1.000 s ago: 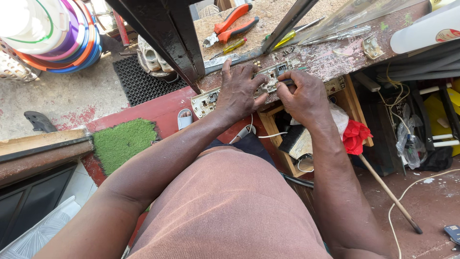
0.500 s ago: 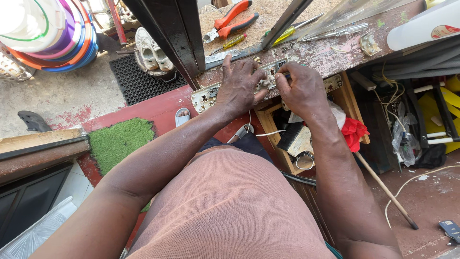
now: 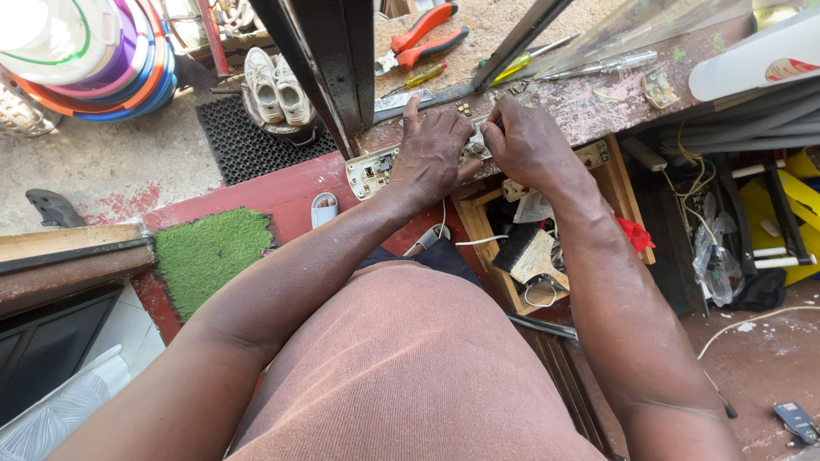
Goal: The person cleans the interior of a disassembled power strip with a paintbrush and then manipulates the internal wires by hand.
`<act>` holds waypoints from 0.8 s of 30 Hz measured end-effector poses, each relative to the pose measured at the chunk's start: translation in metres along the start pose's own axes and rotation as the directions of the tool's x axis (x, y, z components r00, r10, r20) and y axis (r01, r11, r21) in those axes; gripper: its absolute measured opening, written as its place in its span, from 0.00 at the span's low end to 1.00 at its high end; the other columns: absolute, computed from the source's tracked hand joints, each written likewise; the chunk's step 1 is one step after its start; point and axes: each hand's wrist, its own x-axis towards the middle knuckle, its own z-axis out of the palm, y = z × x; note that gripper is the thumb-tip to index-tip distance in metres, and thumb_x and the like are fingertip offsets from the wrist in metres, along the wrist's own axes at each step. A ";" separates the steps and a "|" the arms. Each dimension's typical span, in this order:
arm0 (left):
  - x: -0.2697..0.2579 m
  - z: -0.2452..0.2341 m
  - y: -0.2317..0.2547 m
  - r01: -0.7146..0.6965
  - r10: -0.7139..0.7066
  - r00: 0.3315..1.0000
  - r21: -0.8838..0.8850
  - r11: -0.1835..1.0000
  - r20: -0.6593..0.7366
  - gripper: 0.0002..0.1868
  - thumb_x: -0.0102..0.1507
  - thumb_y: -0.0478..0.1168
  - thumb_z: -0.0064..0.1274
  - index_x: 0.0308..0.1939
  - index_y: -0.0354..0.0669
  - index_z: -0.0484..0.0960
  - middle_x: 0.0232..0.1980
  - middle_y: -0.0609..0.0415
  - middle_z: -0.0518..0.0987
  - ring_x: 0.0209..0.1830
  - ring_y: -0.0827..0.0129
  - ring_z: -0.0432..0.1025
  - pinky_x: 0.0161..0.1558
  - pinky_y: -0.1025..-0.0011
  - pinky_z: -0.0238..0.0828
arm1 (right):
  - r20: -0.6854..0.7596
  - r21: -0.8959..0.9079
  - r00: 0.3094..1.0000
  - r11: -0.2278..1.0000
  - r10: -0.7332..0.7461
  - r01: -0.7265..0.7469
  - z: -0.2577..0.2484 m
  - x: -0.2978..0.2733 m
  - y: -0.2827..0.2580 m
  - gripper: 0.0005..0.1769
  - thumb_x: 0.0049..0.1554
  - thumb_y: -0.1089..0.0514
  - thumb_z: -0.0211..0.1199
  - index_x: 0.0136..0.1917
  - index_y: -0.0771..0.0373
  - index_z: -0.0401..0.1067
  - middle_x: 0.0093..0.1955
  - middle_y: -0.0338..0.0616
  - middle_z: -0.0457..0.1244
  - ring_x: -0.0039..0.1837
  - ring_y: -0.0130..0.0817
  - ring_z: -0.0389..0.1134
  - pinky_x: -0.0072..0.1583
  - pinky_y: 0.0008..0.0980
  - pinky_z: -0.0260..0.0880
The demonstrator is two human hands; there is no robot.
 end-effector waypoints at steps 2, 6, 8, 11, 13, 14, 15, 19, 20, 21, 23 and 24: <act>-0.001 -0.001 0.000 0.004 -0.004 1.000 -0.006 1.000 0.012 0.29 0.63 0.57 0.60 0.59 0.44 0.71 0.51 0.50 0.71 0.59 0.58 0.67 0.74 0.35 0.32 | -0.069 0.007 0.996 0.998 -0.058 0.059 0.005 -0.002 0.001 0.11 0.65 0.55 0.62 0.51 0.66 0.71 0.35 0.58 0.67 0.41 0.58 0.71 0.44 0.52 0.70; 0.001 -0.003 -0.001 0.010 -0.010 0.999 -0.003 1.000 0.038 0.29 0.62 0.57 0.61 0.58 0.43 0.72 0.51 0.51 0.71 0.59 0.59 0.67 0.75 0.35 0.32 | -0.050 0.035 0.999 0.999 -0.020 0.022 0.002 -0.005 0.005 0.11 0.65 0.54 0.62 0.51 0.64 0.70 0.36 0.55 0.68 0.41 0.52 0.72 0.43 0.49 0.70; 0.000 -0.002 0.001 0.011 -0.011 0.999 0.003 1.000 0.044 0.29 0.62 0.57 0.61 0.57 0.44 0.72 0.50 0.51 0.71 0.58 0.59 0.67 0.75 0.36 0.32 | -0.018 0.072 0.998 0.996 0.053 -0.051 -0.002 -0.009 0.006 0.11 0.66 0.53 0.61 0.51 0.64 0.70 0.36 0.53 0.68 0.40 0.48 0.72 0.42 0.47 0.70; 0.001 -0.002 0.000 0.008 -0.008 1.000 0.002 1.000 0.005 0.28 0.61 0.57 0.62 0.56 0.46 0.73 0.50 0.53 0.71 0.58 0.60 0.67 0.74 0.36 0.33 | -0.076 0.130 0.993 0.988 0.095 -0.084 -0.010 -0.011 0.007 0.12 0.68 0.52 0.60 0.51 0.64 0.69 0.37 0.52 0.68 0.40 0.46 0.72 0.42 0.45 0.71; -0.001 -0.002 0.001 -0.007 0.007 0.999 -0.005 1.000 -0.036 0.27 0.60 0.57 0.62 0.55 0.48 0.73 0.51 0.54 0.71 0.58 0.60 0.67 0.74 0.37 0.34 | -0.141 0.121 0.987 0.991 0.076 -0.059 -0.013 -0.017 0.008 0.12 0.67 0.52 0.61 0.52 0.64 0.70 0.36 0.53 0.67 0.40 0.46 0.72 0.43 0.45 0.70; -0.004 -0.003 0.002 0.003 -0.003 1.000 -0.010 1.000 -0.016 0.27 0.60 0.56 0.62 0.55 0.48 0.73 0.51 0.54 0.71 0.58 0.60 0.67 0.74 0.37 0.34 | -0.101 0.130 0.990 0.988 0.098 -0.085 -0.009 -0.018 0.007 0.12 0.67 0.52 0.60 0.52 0.63 0.70 0.36 0.53 0.67 0.40 0.45 0.72 0.43 0.44 0.71; -0.003 -0.003 0.001 0.006 -0.006 1.000 -0.015 1.000 -0.004 0.27 0.61 0.56 0.62 0.56 0.48 0.73 0.50 0.54 0.70 0.58 0.60 0.67 0.75 0.37 0.34 | -0.069 0.132 0.991 0.985 0.119 -0.109 -0.007 -0.017 0.008 0.12 0.68 0.52 0.59 0.52 0.63 0.69 0.36 0.52 0.67 0.40 0.44 0.73 0.42 0.43 0.71; 0.000 -0.003 0.001 0.017 -0.016 1.000 -0.021 1.000 0.010 0.27 0.61 0.57 0.62 0.56 0.47 0.72 0.50 0.53 0.70 0.57 0.60 0.67 0.75 0.36 0.32 | -0.122 0.124 0.993 0.992 -0.007 0.022 0.010 -0.014 0.010 0.11 0.68 0.52 0.59 0.53 0.63 0.69 0.37 0.51 0.69 0.41 0.44 0.73 0.43 0.43 0.71; 0.001 -0.003 0.001 0.014 -0.014 1.000 -0.018 1.000 0.005 0.27 0.61 0.57 0.62 0.56 0.47 0.72 0.50 0.54 0.70 0.57 0.60 0.67 0.75 0.36 0.32 | -0.120 0.146 0.993 0.989 0.009 0.009 0.012 -0.013 0.012 0.11 0.68 0.52 0.59 0.53 0.62 0.68 0.37 0.51 0.68 0.41 0.43 0.73 0.42 0.43 0.71; 0.000 -0.002 0.001 0.012 -0.012 1.000 -0.014 1.000 0.001 0.28 0.61 0.57 0.62 0.56 0.47 0.72 0.50 0.54 0.71 0.58 0.60 0.67 0.75 0.36 0.32 | -0.117 0.171 0.993 0.985 0.026 -0.005 0.013 -0.013 0.013 0.12 0.68 0.51 0.59 0.53 0.62 0.68 0.37 0.50 0.68 0.40 0.42 0.73 0.42 0.43 0.70; -0.001 -0.001 0.002 0.009 -0.009 1.000 -0.006 1.000 -0.008 0.28 0.61 0.57 0.62 0.56 0.47 0.72 0.50 0.54 0.70 0.58 0.60 0.67 0.75 0.37 0.32 | -0.078 0.269 0.992 0.960 0.096 -0.072 0.014 -0.015 0.015 0.11 0.69 0.50 0.57 0.53 0.61 0.67 0.37 0.49 0.67 0.39 0.40 0.72 0.41 0.42 0.71; -0.001 0.000 0.002 0.008 -0.008 1.000 0.000 1.000 -0.013 0.29 0.61 0.57 0.62 0.57 0.47 0.72 0.50 0.53 0.70 0.58 0.59 0.67 0.75 0.37 0.32 | -0.039 0.341 0.988 0.932 0.146 -0.125 0.012 -0.018 0.017 0.11 0.70 0.50 0.56 0.53 0.59 0.67 0.37 0.47 0.67 0.39 0.40 0.71 0.40 0.41 0.72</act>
